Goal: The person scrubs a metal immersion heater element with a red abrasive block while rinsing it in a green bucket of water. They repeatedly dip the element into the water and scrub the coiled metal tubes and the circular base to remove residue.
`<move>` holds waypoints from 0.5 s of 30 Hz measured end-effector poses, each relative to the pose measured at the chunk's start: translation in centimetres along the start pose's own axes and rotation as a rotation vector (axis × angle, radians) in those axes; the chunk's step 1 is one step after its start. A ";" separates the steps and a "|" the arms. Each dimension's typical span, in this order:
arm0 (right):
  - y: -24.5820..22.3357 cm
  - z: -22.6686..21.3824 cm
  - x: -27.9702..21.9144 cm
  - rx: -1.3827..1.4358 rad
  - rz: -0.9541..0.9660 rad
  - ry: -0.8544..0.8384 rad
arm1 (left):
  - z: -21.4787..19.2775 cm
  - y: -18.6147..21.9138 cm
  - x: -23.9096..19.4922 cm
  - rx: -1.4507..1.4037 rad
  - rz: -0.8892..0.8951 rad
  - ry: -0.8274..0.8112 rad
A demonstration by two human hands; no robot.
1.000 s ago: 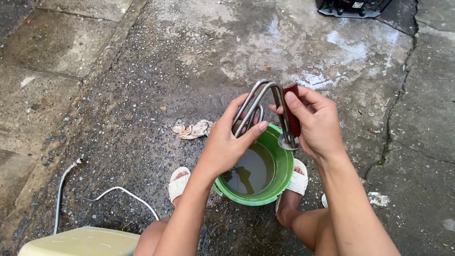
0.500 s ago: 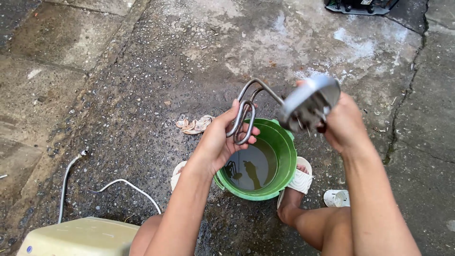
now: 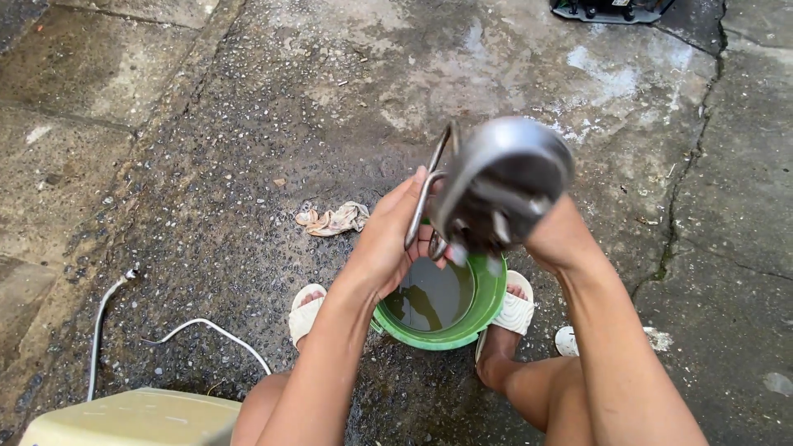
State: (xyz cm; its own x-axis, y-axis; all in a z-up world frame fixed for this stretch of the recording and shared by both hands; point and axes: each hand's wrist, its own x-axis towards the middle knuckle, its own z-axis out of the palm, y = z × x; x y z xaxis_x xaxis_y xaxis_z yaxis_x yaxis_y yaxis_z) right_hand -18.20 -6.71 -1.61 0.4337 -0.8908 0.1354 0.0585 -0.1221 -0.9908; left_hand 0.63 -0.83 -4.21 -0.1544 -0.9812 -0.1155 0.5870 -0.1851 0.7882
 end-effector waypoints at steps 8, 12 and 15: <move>1.5 -1.8 -0.2 -0.026 0.011 0.108 | 0.4 -0.6 1.5 0.174 0.378 0.097; -1.4 1.2 -1.3 0.058 0.028 0.146 | 1.1 0.7 1.1 0.003 0.417 0.196; -2.6 2.9 -1.8 -0.122 0.056 0.148 | 1.5 1.0 1.2 -0.108 0.438 0.175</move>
State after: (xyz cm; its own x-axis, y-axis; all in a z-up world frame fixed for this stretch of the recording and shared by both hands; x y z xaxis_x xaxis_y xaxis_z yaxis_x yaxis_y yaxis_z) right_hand -16.47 -3.54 0.73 0.2959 -0.9512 0.0874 -0.0751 -0.1144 -0.9906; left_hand -0.11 -2.13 -2.65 0.2564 -0.9607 0.1062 0.6472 0.2523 0.7194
